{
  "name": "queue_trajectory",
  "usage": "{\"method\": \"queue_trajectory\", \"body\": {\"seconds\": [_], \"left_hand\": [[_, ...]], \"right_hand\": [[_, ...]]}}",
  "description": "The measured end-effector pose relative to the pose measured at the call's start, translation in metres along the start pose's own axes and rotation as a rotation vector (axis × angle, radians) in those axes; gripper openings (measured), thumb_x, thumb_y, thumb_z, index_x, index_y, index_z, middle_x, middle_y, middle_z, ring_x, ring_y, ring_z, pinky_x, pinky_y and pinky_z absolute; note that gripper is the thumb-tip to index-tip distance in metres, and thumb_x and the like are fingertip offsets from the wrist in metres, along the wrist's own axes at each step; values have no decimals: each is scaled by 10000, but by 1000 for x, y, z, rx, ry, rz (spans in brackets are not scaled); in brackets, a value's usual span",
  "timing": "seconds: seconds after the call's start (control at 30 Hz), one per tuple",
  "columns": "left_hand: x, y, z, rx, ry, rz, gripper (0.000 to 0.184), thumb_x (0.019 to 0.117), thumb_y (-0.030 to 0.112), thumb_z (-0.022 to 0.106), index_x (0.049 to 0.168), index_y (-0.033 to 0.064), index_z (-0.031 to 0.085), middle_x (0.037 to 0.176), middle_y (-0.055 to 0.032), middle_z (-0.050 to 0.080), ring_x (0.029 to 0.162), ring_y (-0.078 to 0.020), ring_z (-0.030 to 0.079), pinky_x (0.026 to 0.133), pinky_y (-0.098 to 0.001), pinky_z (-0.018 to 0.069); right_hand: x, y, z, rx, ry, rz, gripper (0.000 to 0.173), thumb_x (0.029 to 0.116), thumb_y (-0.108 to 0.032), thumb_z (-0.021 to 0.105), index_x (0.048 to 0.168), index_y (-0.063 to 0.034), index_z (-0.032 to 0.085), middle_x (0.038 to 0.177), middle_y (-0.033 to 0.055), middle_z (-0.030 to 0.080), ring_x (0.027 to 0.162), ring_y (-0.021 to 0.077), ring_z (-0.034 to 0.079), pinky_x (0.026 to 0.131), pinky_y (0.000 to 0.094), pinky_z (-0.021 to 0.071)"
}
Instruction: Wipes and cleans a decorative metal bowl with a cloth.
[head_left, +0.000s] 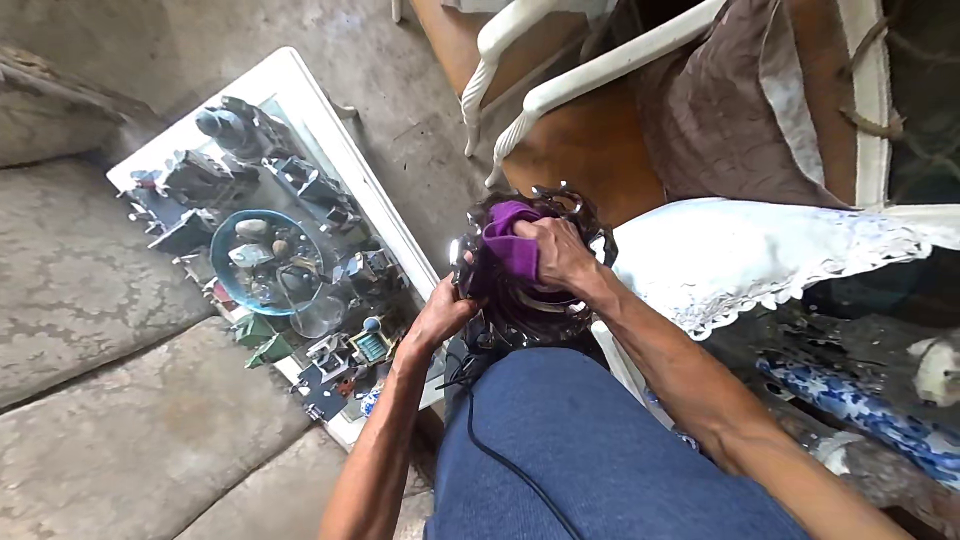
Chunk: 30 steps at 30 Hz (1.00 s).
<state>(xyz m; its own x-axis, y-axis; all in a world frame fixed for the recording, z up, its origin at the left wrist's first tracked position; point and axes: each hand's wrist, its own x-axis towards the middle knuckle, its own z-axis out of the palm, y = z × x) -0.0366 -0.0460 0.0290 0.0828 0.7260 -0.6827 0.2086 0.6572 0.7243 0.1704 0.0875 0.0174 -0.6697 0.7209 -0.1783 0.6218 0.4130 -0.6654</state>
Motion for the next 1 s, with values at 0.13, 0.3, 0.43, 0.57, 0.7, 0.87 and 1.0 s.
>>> {"method": "queue_trajectory", "body": {"seconds": [0.13, 0.3, 0.43, 0.57, 0.7, 0.87, 1.0], "left_hand": [[-2, 3, 1, 9, 7, 3, 491, 907, 76, 708, 1381, 118, 587, 1117, -109, 713, 942, -204, 694, 822, -456, 574], [-2, 16, 1, -47, 6, -21, 501, 911, 34, 698, 1392, 84, 569, 1157, -90, 704, 999, -153, 684, 886, -401, 566], [-2, 23, -3, -25, 3, 4, 378, 900, 18, 664, 1274, 44, 616, 1047, -105, 697, 907, -166, 670, 803, -413, 556], [14, 15, -7, -12, -53, 58, 307, 878, 1, 681, 1180, 48, 652, 1027, -77, 713, 935, -142, 684, 853, -398, 570], [8, 27, -5, 4, -16, 14, 308, 881, -9, 657, 1184, 44, 641, 988, -96, 701, 850, -162, 675, 751, -399, 564], [7, 32, -7, 3, -19, -3, 299, 886, -16, 656, 1182, 27, 642, 1006, -102, 700, 869, -166, 672, 770, -394, 559], [8, 18, -5, -52, -19, -6, 349, 905, 3, 672, 1245, 59, 624, 1045, -86, 709, 899, -154, 688, 797, -383, 584]], "right_hand": [[15, 1, 7, -196, 76, -58, 135, 884, -59, 591, 764, -27, 644, 665, 160, 621, 651, 377, 664, 552, 554, 494], [9, 13, 27, -33, 384, -213, 203, 836, 9, 618, 634, 0, 600, 564, 138, 564, 534, 291, 593, 524, 440, 466], [-15, 9, 26, 220, 197, -338, 154, 840, -71, 671, 700, -24, 628, 632, 101, 568, 589, 219, 574, 574, 382, 473], [-16, 3, 39, 78, 87, -301, 170, 880, -226, 687, 804, -73, 686, 634, 68, 590, 580, 236, 602, 559, 452, 489], [-24, 17, 44, 13, 152, -370, 187, 875, -191, 670, 733, -70, 670, 626, 76, 573, 597, 250, 593, 577, 439, 480], [-35, -14, 42, 100, 59, -158, 167, 858, -171, 688, 730, -83, 627, 638, 71, 567, 578, 226, 589, 537, 419, 483], [-23, 2, 47, 436, 36, -235, 156, 867, -93, 692, 733, -44, 631, 674, 74, 586, 627, 179, 586, 588, 375, 492]]}}
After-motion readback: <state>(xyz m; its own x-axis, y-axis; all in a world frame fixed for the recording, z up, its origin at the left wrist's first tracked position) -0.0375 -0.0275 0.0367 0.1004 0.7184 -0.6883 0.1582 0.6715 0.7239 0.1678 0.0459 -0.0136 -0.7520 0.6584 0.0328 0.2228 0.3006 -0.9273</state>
